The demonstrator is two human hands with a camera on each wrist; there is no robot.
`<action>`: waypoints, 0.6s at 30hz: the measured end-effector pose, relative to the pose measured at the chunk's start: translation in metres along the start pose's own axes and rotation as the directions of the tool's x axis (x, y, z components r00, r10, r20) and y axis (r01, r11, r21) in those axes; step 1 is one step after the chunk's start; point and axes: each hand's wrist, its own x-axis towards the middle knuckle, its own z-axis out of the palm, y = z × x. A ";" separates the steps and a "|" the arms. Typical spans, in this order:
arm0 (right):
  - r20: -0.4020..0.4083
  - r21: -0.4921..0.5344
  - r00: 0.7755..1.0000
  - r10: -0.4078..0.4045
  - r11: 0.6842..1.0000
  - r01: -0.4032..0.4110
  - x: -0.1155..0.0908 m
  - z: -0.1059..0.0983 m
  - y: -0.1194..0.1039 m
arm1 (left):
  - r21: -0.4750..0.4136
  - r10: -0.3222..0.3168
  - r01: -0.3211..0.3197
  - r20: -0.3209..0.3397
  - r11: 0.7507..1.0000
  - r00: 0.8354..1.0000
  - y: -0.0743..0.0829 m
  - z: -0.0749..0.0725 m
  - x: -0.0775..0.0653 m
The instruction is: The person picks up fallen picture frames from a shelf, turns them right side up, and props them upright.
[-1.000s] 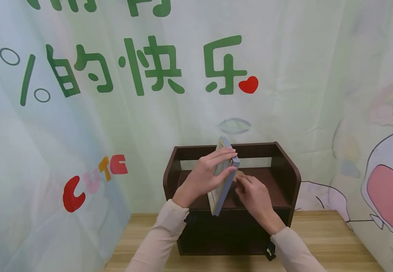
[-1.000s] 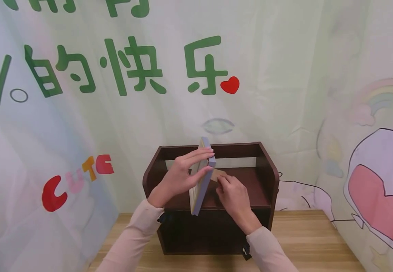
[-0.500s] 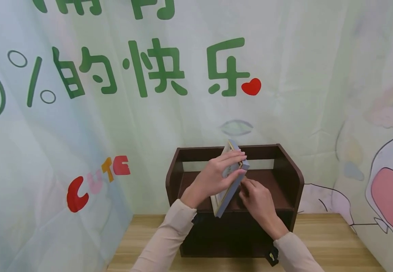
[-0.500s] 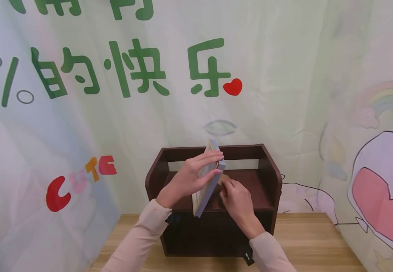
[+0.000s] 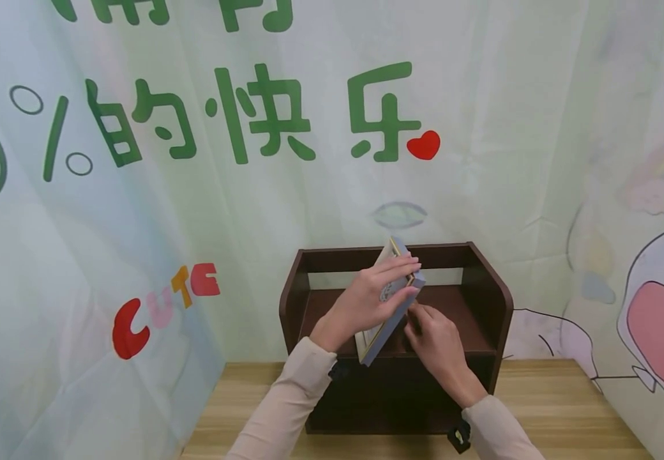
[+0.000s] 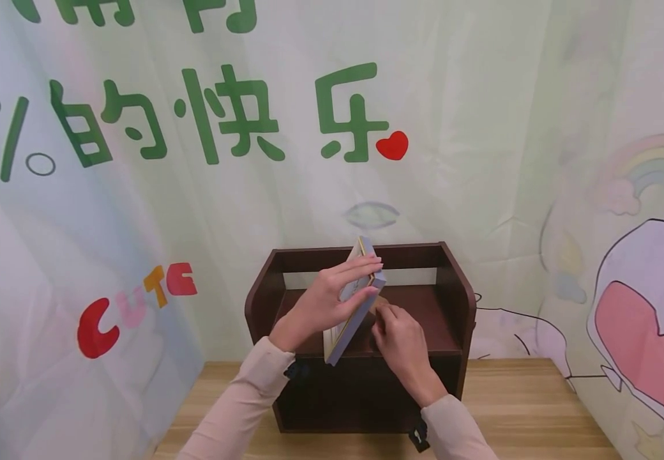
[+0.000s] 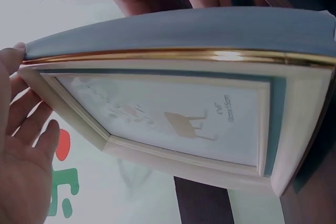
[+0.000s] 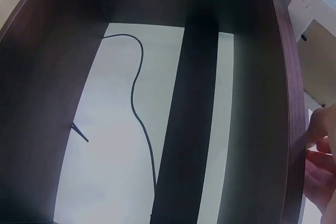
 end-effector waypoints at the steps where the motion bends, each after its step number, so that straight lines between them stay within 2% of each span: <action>1: -0.001 -0.001 1.000 0.000 1.000 0.000 0.000 0.000 0.000 | -0.004 -0.004 0.004 0.000 1.000 1.000 0.000 0.000 0.000; 6: -0.015 -0.003 1.000 0.006 1.000 -0.006 -0.001 -0.005 -0.001 | -0.024 -0.019 0.019 -0.010 1.000 1.000 0.002 0.001 0.002; 11: -0.046 0.054 0.999 0.029 0.998 -0.027 0.002 -0.016 -0.008 | -0.037 -0.035 0.034 -0.047 0.999 0.998 0.002 -0.001 0.003; 15: -0.076 0.127 0.996 0.046 0.991 -0.036 0.008 -0.029 -0.018 | -0.074 -0.112 0.105 -0.094 0.992 0.989 -0.002 -0.006 0.002; 18: -0.092 0.181 0.992 0.086 0.981 -0.069 0.013 -0.040 -0.028 | -0.118 -0.203 0.188 -0.139 0.975 0.969 -0.011 -0.010 -0.001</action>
